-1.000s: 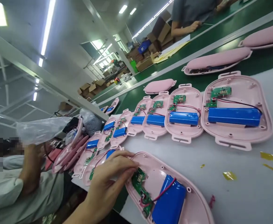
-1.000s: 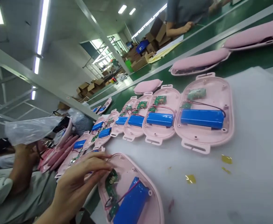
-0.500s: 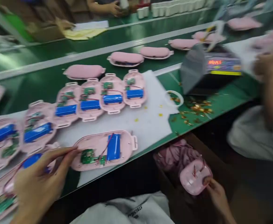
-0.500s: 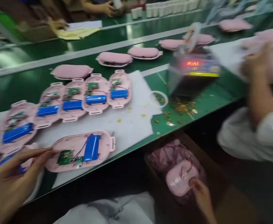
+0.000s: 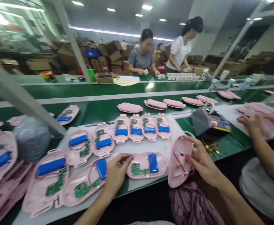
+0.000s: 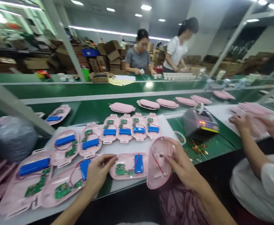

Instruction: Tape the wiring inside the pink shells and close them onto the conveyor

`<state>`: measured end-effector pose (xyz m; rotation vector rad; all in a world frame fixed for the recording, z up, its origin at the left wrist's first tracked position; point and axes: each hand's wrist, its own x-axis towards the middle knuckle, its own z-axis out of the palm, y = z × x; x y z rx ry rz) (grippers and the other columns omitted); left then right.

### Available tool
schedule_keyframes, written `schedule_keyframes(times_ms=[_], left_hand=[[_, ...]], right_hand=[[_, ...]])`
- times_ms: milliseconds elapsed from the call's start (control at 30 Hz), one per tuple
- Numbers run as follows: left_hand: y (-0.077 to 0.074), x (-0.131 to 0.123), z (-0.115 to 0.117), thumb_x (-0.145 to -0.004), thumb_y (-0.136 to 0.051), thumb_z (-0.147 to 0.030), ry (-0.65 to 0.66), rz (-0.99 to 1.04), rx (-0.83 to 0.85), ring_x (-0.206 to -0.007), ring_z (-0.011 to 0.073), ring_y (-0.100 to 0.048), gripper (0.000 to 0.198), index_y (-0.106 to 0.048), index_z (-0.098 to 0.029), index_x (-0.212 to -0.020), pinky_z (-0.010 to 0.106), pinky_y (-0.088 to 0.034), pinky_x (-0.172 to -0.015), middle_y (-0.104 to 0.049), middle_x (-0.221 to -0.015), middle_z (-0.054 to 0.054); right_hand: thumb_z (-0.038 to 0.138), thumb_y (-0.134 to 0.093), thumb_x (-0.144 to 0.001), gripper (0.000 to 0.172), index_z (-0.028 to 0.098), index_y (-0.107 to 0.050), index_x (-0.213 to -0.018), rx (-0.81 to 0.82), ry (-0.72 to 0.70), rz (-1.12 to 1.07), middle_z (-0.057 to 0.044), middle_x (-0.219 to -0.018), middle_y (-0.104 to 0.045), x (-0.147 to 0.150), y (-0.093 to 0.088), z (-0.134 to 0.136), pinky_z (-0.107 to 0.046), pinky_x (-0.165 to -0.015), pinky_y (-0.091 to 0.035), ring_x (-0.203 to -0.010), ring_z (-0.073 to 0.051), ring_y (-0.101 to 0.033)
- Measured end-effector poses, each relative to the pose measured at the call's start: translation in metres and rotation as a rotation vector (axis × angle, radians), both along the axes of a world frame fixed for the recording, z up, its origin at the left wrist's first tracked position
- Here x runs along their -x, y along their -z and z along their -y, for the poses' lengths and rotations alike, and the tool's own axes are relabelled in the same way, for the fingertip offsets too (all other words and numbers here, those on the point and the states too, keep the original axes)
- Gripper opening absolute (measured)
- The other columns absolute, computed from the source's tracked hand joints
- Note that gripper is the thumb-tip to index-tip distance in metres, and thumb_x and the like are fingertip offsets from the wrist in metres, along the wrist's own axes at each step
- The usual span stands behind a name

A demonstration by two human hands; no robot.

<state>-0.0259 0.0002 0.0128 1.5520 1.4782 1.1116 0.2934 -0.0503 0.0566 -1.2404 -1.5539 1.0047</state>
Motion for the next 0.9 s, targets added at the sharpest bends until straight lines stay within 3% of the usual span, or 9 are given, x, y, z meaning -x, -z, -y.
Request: schedule_keyframes(times_ms=[100, 167, 233, 300, 400, 533, 633, 767, 900], left_hand=[[-0.004, 0.0, 0.004, -0.083, -0.068, -0.039, -0.008, 0.175, 0.046, -0.078, 0.0208, -0.069, 0.021, -0.072, -0.019, -0.087, 0.03, -0.053, -0.071, -0.075, -0.08, 0.004], [-0.009, 0.002, 0.007, -0.084, -0.068, -0.037, -0.015, 0.181, 0.017, -0.077, 0.0195, -0.069, 0.017, -0.073, -0.02, -0.085, 0.029, -0.052, -0.071, -0.075, -0.081, 0.003], [-0.013, 0.003, 0.01, -0.085, -0.068, -0.034, -0.002, 0.127, -0.045, -0.074, 0.0175, -0.067, 0.013, -0.074, -0.022, -0.085, 0.028, -0.051, -0.07, -0.074, -0.081, 0.001], [-0.015, 0.002, 0.013, -0.088, -0.066, -0.031, 0.034, 0.052, -0.139, -0.073, 0.016, -0.066, 0.01, -0.074, -0.024, -0.087, 0.027, -0.049, -0.07, -0.074, -0.081, -0.001], [-0.014, -0.005, 0.013, -0.089, -0.065, -0.025, 0.032, -0.072, -0.348, -0.079, 0.0171, -0.064, 0.009, -0.073, -0.024, -0.091, 0.03, -0.049, -0.073, -0.07, -0.084, 0.002], [-0.009, -0.013, 0.007, -0.087, -0.065, -0.02, -0.061, -0.155, -0.498, -0.104, 0.0228, -0.057, 0.008, -0.072, -0.024, -0.086, 0.038, -0.049, -0.087, -0.057, -0.11, 0.009], [-0.008, -0.013, -0.002, -0.084, -0.067, -0.014, 0.025, 0.108, -0.308, -0.106, 0.0211, -0.061, 0.013, -0.066, -0.024, -0.094, 0.036, -0.052, -0.087, -0.059, -0.116, 0.007], [-0.013, -0.012, -0.012, -0.07, -0.076, -0.009, 0.042, 0.495, 0.079, -0.078, 0.0177, -0.069, 0.049, -0.05, -0.024, -0.109, 0.027, -0.055, -0.065, -0.069, -0.095, 0.001], [-0.015, -0.014, -0.018, -0.066, -0.077, -0.01, 0.071, 0.565, 0.166, -0.072, 0.018, -0.07, 0.042, -0.053, -0.02, -0.099, 0.025, -0.054, -0.063, -0.071, -0.085, 0.002]], right_hand=[[0.038, -0.049, -0.095, 0.068, 0.026, -0.014, -0.152, 0.072, -0.235, 0.145, -0.003, -0.093, -0.065, 0.021, -0.017, -0.048, -0.03, -0.075, -0.052, -0.079, -0.016, -0.061], [0.038, -0.051, -0.094, 0.055, 0.025, -0.034, -0.145, 0.033, -0.284, 0.37, -0.001, -0.082, -0.065, 0.034, -0.023, -0.069, -0.03, -0.073, -0.05, -0.073, -0.017, -0.059], [0.038, -0.049, -0.095, 0.035, 0.024, -0.057, -0.126, -0.059, -0.271, 0.57, -0.004, -0.089, -0.066, 0.048, -0.027, -0.084, -0.032, -0.077, -0.048, -0.081, -0.019, -0.06], [0.036, -0.042, -0.098, 0.03, 0.024, -0.064, -0.114, -0.129, -0.309, 0.684, -0.006, -0.099, -0.066, 0.063, -0.029, -0.091, -0.032, -0.079, -0.047, -0.088, -0.02, -0.061], [0.032, -0.033, -0.1, 0.036, 0.026, -0.062, -0.121, -0.183, -0.424, 0.758, -0.005, -0.097, -0.064, 0.085, -0.032, -0.093, -0.031, -0.073, -0.046, -0.084, -0.018, -0.06], [0.029, -0.033, -0.1, 0.037, 0.025, -0.061, -0.123, -0.269, -0.39, 0.796, -0.005, -0.095, -0.064, 0.103, -0.032, -0.089, -0.032, -0.073, -0.045, -0.081, -0.018, -0.06], [0.027, -0.036, -0.099, 0.034, 0.024, -0.062, -0.121, -0.289, -0.315, 0.789, -0.003, -0.098, -0.066, 0.108, -0.03, -0.089, -0.031, -0.073, -0.046, -0.082, -0.017, -0.062], [0.026, -0.044, -0.095, 0.027, 0.024, -0.066, -0.11, -0.26, -0.225, 0.81, -0.002, -0.107, -0.069, 0.115, -0.025, -0.095, -0.032, -0.078, -0.047, -0.093, -0.02, -0.064], [0.034, -0.053, -0.091, 0.031, 0.025, -0.062, -0.119, -0.239, -0.281, 0.788, -0.003, -0.115, -0.068, 0.124, -0.017, -0.103, -0.037, -0.084, -0.047, -0.101, -0.024, -0.064]])
